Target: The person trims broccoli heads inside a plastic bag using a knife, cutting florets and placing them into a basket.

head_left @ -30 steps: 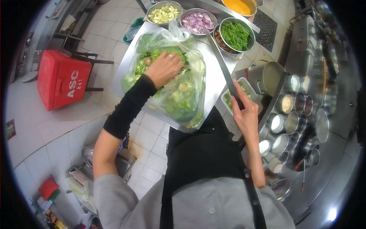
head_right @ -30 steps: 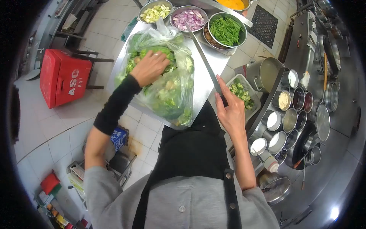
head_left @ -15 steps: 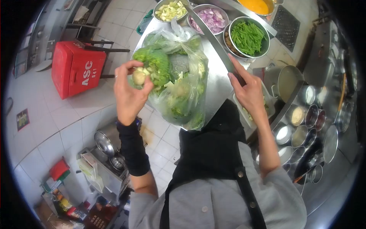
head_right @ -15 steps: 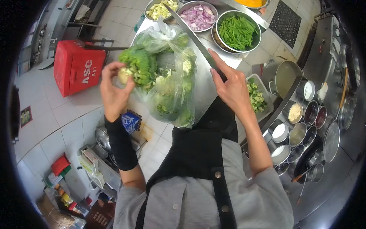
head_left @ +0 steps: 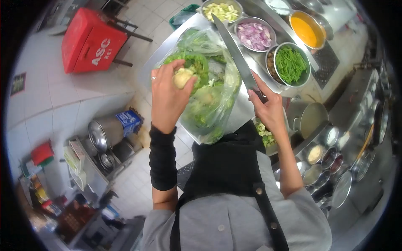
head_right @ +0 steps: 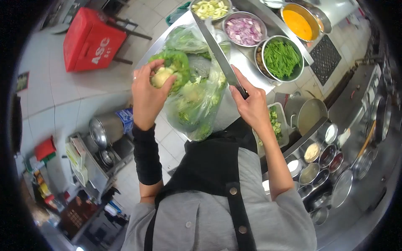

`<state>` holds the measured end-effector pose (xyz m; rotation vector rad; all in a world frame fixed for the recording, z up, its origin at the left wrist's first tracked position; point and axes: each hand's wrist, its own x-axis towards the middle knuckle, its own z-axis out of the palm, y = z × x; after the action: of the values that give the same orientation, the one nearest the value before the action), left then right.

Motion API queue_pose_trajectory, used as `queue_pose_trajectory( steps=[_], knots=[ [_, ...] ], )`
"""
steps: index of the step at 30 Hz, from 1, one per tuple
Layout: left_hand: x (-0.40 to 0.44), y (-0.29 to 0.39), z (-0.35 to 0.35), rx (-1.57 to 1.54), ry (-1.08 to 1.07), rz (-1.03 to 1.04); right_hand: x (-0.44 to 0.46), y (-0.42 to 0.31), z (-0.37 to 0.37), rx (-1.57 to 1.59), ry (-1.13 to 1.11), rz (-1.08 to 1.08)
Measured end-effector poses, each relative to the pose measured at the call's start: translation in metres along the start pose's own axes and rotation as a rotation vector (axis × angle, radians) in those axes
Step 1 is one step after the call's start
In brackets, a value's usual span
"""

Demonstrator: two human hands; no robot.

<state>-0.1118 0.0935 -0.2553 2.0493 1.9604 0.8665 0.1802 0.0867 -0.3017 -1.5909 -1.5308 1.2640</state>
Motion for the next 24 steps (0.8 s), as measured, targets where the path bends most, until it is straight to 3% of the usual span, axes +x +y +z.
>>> queue_pose_trajectory(
  steps=[2, 5, 8, 11, 12, 17, 24],
  knots=[
    [-0.008, -0.004, 0.005, 0.017, 0.060, -0.028, 0.001, -0.008, 0.007, -0.010, -0.045, -0.017],
    [-0.031, -0.024, 0.017, 0.029, 0.080, -0.067, 0.005, 0.006, 0.022, -0.089, -0.050, -0.217],
    [-0.056, -0.047, 0.011, 0.006, 0.072, -0.138, -0.004, -0.014, 0.022, -0.196, -0.133, -0.058],
    [-0.074, -0.062, 0.014, -0.413, 0.098, -0.340, -0.010, -0.013, 0.026, -0.189, -0.165, 0.036],
    [-0.076, -0.065, 0.013, -0.404, 0.114, -0.354, -0.011, -0.014, 0.027, -0.193, -0.167, 0.055],
    [-0.075, -0.078, 0.011, -0.455, 0.126, -0.433, -0.012, -0.004, 0.031, -0.164, -0.148, 0.005],
    [-0.038, -0.090, 0.010, -0.381, 0.134, -0.309, -0.010, -0.018, 0.021, -0.240, -0.145, -0.080]
  ],
)
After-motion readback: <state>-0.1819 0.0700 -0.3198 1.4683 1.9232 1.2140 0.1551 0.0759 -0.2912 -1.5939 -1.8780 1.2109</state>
